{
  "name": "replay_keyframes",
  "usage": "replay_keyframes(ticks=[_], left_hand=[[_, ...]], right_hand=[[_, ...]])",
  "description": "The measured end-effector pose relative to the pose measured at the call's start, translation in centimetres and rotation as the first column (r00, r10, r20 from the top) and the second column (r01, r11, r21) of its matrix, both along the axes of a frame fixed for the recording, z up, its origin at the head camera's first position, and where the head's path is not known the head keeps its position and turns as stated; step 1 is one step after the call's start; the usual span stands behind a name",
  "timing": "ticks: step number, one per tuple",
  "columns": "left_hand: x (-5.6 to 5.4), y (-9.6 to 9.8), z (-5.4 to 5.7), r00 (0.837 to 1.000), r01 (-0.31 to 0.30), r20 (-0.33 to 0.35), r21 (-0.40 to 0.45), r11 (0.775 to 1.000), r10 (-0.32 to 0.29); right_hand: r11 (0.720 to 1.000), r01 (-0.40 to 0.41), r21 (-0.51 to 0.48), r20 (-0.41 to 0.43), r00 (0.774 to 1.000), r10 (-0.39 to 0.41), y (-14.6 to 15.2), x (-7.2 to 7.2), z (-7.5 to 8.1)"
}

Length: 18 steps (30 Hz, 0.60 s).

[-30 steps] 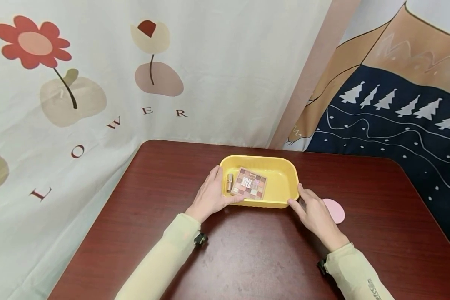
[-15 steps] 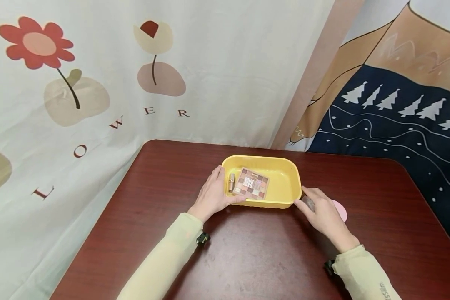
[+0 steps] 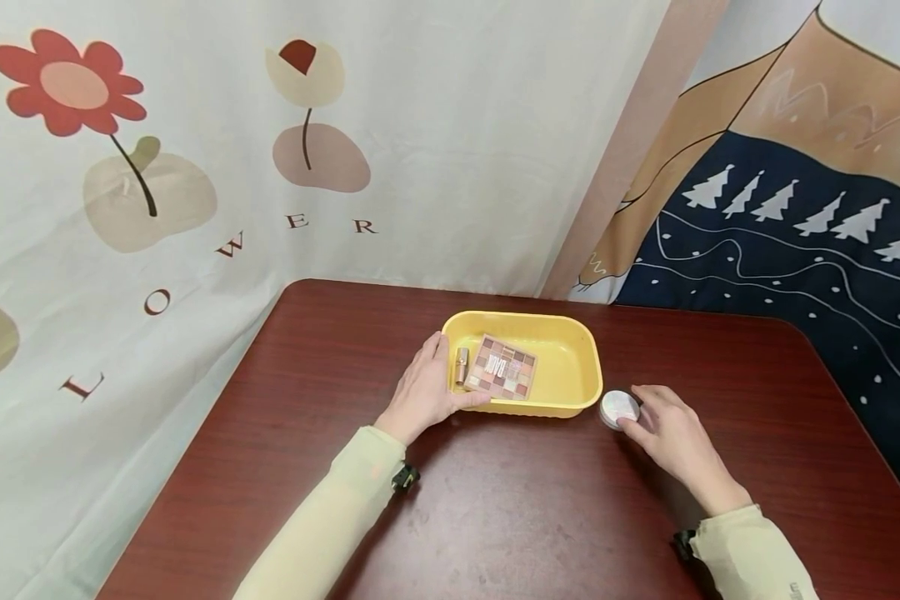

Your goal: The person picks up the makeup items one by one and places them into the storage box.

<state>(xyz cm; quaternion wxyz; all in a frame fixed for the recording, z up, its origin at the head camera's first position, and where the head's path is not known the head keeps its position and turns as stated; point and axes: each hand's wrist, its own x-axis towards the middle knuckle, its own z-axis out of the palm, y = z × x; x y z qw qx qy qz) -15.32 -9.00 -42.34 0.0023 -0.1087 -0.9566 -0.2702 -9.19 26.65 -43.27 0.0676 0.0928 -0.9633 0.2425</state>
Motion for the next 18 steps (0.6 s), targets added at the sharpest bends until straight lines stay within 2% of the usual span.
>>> replay_keyframes(ticks=[18], left_hand=[[0.13,0.0,0.3,1.0,-0.001,-0.006,0.005,1.0,0.001]], right_hand=[[0.999,-0.023,0.04,0.045,0.999,0.021,-0.28,-0.07,-1.04]])
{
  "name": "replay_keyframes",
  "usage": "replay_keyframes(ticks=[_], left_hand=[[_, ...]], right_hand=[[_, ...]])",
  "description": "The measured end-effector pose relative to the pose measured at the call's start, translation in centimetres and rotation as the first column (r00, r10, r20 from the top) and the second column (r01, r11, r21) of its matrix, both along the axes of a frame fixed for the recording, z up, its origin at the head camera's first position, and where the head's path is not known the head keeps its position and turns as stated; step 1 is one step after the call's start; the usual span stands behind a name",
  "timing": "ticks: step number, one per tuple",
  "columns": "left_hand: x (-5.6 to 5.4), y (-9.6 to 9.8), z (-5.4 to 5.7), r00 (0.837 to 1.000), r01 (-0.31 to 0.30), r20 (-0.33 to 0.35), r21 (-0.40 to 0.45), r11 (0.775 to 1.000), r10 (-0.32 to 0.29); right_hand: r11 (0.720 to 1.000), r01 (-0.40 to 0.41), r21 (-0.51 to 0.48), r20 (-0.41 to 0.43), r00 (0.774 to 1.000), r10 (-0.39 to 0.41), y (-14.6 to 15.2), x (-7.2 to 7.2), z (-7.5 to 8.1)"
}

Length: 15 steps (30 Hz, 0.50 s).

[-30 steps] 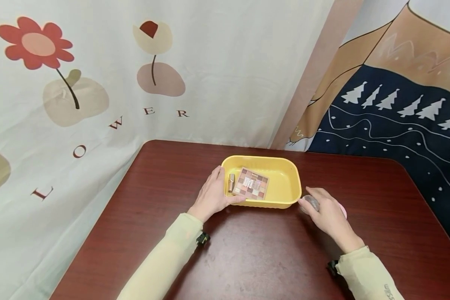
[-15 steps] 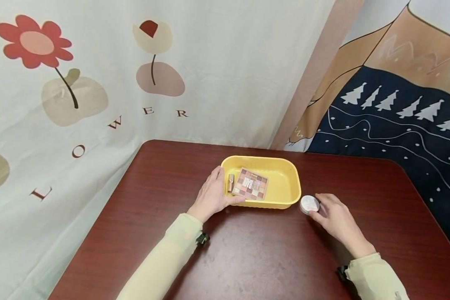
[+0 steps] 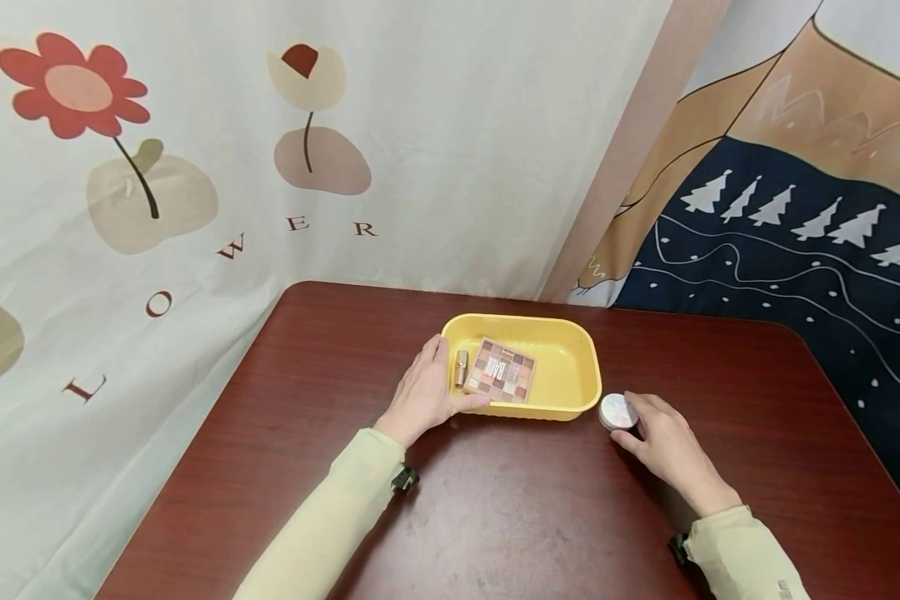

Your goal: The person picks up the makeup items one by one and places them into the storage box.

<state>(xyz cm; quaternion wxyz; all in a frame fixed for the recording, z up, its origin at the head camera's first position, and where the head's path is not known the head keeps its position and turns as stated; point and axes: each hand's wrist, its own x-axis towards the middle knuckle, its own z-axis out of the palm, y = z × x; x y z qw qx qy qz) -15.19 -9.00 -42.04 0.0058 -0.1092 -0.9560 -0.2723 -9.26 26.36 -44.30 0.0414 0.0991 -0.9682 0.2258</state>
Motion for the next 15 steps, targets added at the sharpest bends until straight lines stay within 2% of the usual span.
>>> replay_keyframes(ticks=[15], left_hand=[[0.02,0.01,-0.11,1.0,0.0,0.013,0.004,1.0,0.0]], right_hand=[[1.0,-0.012,0.005,-0.066,0.998,0.012,-0.05,-0.64,-0.42]])
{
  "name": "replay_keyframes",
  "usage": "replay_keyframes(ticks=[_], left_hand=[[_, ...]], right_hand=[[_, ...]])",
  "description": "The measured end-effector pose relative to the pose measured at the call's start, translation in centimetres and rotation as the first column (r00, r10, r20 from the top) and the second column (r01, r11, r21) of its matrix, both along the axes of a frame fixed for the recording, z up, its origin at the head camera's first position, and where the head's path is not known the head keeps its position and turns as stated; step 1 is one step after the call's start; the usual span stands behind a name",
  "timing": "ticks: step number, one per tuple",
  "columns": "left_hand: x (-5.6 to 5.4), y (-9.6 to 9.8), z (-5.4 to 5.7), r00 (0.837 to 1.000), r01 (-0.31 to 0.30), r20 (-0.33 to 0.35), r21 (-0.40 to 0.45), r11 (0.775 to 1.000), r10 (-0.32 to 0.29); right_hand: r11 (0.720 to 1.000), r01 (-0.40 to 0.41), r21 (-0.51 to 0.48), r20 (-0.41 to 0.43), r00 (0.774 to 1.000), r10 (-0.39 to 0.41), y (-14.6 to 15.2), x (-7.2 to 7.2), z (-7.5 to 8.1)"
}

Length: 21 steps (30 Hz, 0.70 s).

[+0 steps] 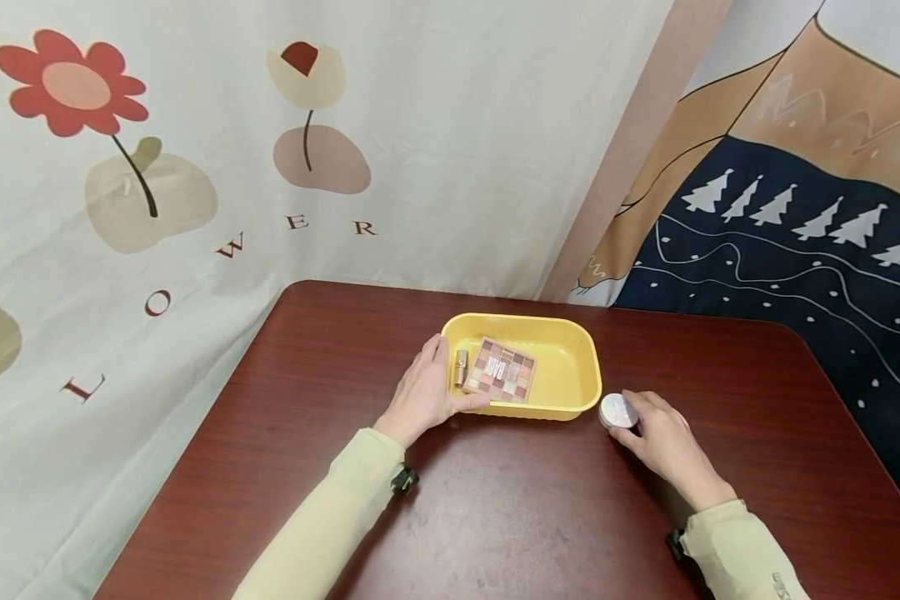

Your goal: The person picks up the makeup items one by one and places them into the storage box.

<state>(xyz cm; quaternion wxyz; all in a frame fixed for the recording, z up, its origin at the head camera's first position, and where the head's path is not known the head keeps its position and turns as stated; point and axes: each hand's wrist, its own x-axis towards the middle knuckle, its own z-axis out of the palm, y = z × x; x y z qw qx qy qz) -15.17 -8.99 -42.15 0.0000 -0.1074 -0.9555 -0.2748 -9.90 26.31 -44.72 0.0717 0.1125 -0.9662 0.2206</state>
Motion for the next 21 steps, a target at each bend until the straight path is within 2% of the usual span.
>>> replay_keyframes(ticks=[13,21], left_hand=[[0.1,0.1,0.2,1.0,-0.007,0.023,-0.003,1.0,0.007],[0.0,0.1,0.2,1.0,0.002,0.011,-0.003,1.0,-0.002]], right_hand=[[1.0,0.015,-0.008,-0.034,0.999,-0.016,-0.1,0.0,-0.1],[0.999,0.041,-0.031,-0.017,0.999,-0.041,-0.3,0.4,0.9]])
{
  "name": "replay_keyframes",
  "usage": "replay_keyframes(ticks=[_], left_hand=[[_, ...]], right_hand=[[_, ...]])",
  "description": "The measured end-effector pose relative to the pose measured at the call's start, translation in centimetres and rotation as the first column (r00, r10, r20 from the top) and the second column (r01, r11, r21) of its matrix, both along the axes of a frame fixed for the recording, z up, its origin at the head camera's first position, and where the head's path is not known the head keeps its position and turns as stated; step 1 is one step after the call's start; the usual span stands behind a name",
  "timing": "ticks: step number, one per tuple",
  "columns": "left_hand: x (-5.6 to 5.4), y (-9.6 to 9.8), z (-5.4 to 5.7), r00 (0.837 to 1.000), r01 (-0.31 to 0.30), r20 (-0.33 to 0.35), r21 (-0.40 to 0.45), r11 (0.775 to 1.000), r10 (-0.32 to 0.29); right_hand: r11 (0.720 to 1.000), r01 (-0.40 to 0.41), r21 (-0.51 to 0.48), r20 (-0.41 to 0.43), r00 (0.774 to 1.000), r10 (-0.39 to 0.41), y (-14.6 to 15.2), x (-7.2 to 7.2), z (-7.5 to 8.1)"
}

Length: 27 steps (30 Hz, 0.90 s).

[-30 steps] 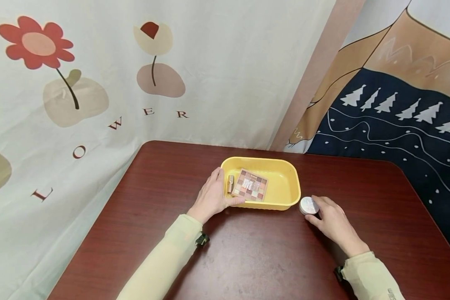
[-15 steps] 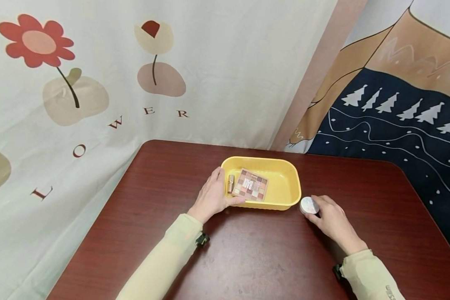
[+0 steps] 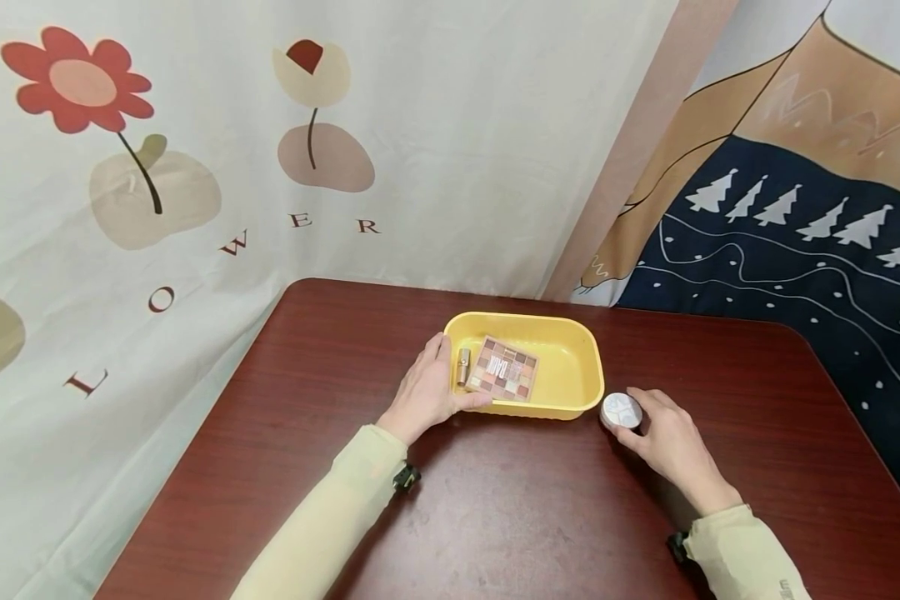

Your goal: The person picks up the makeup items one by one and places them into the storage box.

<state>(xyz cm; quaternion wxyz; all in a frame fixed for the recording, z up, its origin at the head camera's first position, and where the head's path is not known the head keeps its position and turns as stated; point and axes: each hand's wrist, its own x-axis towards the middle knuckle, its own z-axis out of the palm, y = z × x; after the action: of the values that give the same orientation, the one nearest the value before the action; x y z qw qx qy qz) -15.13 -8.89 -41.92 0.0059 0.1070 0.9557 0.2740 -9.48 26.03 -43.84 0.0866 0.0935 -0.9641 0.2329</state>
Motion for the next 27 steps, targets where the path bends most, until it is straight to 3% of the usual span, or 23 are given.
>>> replay_keyframes(ticks=[7,16,27], left_hand=[[-0.1,0.0,-0.1,1.0,0.004,-0.003,-0.009,1.0,-0.004],[-0.1,0.0,-0.1,1.0,0.006,0.004,-0.013,1.0,-0.006],[-0.2,0.0,-0.2,1.0,0.001,0.019,-0.015,1.0,-0.001]], right_hand=[[1.0,0.013,0.014,0.002,1.0,-0.013,0.1,0.0,1.3],[1.0,-0.013,-0.005,-0.106,0.994,0.012,0.1,0.2,2.1],[0.999,-0.016,-0.027,-0.135,0.991,0.012,-0.2,0.2,2.9]])
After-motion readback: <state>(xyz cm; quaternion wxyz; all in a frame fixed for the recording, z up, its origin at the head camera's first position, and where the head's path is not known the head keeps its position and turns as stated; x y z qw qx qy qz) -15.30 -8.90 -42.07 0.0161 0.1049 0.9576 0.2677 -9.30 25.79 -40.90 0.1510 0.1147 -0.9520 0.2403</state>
